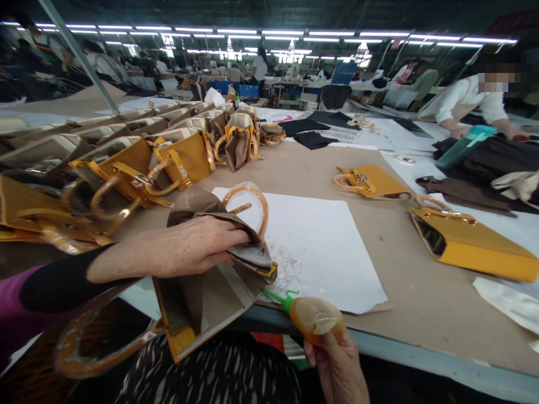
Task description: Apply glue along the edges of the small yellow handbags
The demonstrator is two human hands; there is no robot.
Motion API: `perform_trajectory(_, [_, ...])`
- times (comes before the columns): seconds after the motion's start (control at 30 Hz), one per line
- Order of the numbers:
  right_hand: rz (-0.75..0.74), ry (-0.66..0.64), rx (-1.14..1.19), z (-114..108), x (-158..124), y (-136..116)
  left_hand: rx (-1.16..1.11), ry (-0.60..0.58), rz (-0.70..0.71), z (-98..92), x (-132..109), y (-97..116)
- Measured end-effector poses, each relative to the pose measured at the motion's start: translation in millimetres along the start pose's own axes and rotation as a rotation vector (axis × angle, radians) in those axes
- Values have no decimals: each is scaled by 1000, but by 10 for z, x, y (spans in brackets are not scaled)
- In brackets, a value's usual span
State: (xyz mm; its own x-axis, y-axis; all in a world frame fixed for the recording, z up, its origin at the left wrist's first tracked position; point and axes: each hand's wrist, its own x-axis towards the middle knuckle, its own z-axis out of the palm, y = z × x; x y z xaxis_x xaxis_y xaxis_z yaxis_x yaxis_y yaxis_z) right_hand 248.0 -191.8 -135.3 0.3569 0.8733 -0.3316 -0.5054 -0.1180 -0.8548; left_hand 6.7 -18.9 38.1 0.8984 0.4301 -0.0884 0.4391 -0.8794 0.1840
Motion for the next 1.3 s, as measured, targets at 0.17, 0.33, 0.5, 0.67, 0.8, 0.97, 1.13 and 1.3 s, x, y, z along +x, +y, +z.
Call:
perform_trajectory(0.17, [43, 19, 4, 43, -51, 64, 11, 36, 27, 72, -119, -10])
perform_trajectory(0.33, [66, 12, 34, 76, -91, 44, 21, 36, 53, 70, -141, 9])
perform_trajectory(0.5, [85, 94, 175, 100, -36, -138, 106, 131, 52, -38, 36, -108])
perform_trajectory(0.67, [27, 27, 255, 71, 158, -384, 243, 276, -35, -186, 275, -324])
perform_trajectory(0.8, [-42, 0, 184, 36, 342, -514, 326, 313, -99, -78, 352, -329])
perform_trajectory(0.97, [1, -43, 95, -21, 488, -556, 309, 275, -108, 288, 375, -278])
perform_trajectory(1.13, [60, -83, 20, 44, 493, -585, 235, 224, -91, 415, 382, -240])
perform_trajectory(1.3, [92, -124, -73, 177, 528, -633, 205, 231, -73, 452, 346, -246])
